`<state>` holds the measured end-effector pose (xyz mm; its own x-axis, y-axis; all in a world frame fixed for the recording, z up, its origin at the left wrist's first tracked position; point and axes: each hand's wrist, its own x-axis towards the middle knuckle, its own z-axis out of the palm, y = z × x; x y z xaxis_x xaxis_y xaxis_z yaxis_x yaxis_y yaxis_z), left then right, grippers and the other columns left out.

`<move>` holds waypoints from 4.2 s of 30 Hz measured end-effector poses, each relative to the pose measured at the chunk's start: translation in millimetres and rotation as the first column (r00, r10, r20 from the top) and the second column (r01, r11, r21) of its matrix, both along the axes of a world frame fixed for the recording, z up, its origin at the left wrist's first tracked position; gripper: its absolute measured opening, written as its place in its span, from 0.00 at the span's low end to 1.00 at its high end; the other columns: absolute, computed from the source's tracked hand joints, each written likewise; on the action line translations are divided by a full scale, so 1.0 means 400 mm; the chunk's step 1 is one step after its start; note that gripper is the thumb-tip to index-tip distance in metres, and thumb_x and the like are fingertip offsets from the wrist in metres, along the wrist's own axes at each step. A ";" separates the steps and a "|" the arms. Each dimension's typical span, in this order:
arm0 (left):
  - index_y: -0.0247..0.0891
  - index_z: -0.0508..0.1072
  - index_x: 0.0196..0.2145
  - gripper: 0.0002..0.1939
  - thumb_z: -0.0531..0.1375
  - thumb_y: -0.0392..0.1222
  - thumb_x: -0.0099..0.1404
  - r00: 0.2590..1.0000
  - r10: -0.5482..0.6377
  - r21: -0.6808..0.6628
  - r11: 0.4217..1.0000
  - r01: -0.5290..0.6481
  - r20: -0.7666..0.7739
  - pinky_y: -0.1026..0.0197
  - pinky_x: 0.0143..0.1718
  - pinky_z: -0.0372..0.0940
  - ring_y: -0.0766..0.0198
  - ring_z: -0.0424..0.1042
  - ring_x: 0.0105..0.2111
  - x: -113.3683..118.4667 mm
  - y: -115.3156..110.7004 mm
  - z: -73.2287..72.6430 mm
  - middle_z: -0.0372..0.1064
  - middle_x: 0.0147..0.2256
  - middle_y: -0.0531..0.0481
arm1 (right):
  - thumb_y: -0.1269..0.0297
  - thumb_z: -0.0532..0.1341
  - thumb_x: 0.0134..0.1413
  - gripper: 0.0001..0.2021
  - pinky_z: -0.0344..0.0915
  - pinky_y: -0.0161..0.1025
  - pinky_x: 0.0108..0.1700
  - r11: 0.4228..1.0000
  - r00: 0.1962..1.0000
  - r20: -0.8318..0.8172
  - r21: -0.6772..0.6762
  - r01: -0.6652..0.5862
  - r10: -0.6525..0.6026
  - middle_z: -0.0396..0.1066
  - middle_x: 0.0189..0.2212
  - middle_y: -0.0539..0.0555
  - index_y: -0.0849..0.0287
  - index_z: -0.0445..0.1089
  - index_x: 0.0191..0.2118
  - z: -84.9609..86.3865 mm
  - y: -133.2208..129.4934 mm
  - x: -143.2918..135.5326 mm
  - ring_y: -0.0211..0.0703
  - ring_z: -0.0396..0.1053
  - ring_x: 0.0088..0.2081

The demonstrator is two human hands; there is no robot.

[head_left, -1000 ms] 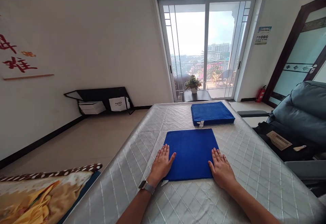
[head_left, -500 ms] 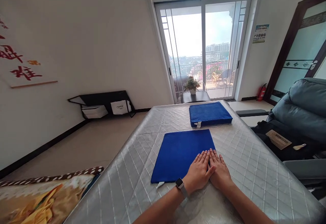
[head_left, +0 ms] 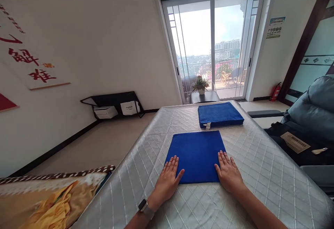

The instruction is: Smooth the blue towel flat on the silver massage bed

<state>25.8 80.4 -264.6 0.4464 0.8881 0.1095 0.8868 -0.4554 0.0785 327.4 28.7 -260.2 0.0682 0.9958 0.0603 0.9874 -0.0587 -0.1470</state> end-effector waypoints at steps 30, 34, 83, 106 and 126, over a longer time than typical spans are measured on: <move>0.28 0.44 0.70 0.42 0.40 0.64 0.72 0.993 0.054 -0.117 0.992 -0.042 0.107 0.49 0.69 0.43 0.53 0.37 0.70 -0.113 -0.043 0.030 0.34 0.70 0.39 | 0.51 0.38 0.66 0.32 0.40 0.52 0.69 0.988 0.980 0.177 -0.137 -0.071 0.095 0.42 0.71 0.55 0.62 0.48 0.70 0.036 0.040 -0.007 0.48 0.39 0.71; 0.29 0.42 0.71 0.43 0.39 0.65 0.72 0.993 0.070 -0.162 0.985 -0.054 0.092 0.49 0.69 0.41 0.54 0.35 0.70 -0.107 -0.048 0.045 0.32 0.70 0.41 | 0.52 0.38 0.67 0.33 0.40 0.51 0.69 0.992 0.986 0.153 -0.111 -0.052 0.069 0.41 0.71 0.57 0.65 0.46 0.71 0.082 0.105 -0.020 0.48 0.39 0.71; 0.27 0.50 0.69 0.42 0.35 0.64 0.73 0.989 0.121 0.038 0.991 -0.125 0.079 0.47 0.68 0.44 0.51 0.43 0.69 0.012 0.247 -0.011 0.46 0.69 0.37 | 0.52 0.38 0.67 0.34 0.36 0.52 0.70 1.000 0.999 0.047 0.011 0.026 -0.026 0.38 0.71 0.58 0.68 0.42 0.71 -0.030 0.205 0.013 0.48 0.34 0.72; 0.24 0.54 0.67 0.43 0.35 0.64 0.72 0.973 0.137 0.056 0.987 -0.149 0.184 0.48 0.67 0.47 0.50 0.47 0.68 -0.035 0.240 -0.001 0.48 0.68 0.34 | 0.54 0.39 0.69 0.32 0.37 0.47 0.69 0.999 0.994 0.106 -0.003 0.039 -0.039 0.41 0.71 0.58 0.66 0.43 0.71 0.072 0.346 -0.007 0.45 0.37 0.71; 0.32 0.48 0.70 0.38 0.37 0.63 0.74 0.990 0.127 0.032 0.991 -0.129 0.069 0.47 0.68 0.47 0.53 0.45 0.69 0.015 0.262 -0.005 0.44 0.69 0.40 | 0.57 0.40 0.67 0.33 0.35 0.51 0.69 0.996 0.997 0.023 0.051 0.078 -0.079 0.38 0.71 0.60 0.72 0.43 0.71 -0.015 0.439 0.068 0.49 0.34 0.71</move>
<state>31.7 185.2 -266.6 0.3198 0.9324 0.1684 0.9313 -0.3421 0.1252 354.6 204.4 -266.2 0.1439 0.9832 0.1125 0.9834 -0.1293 -0.1272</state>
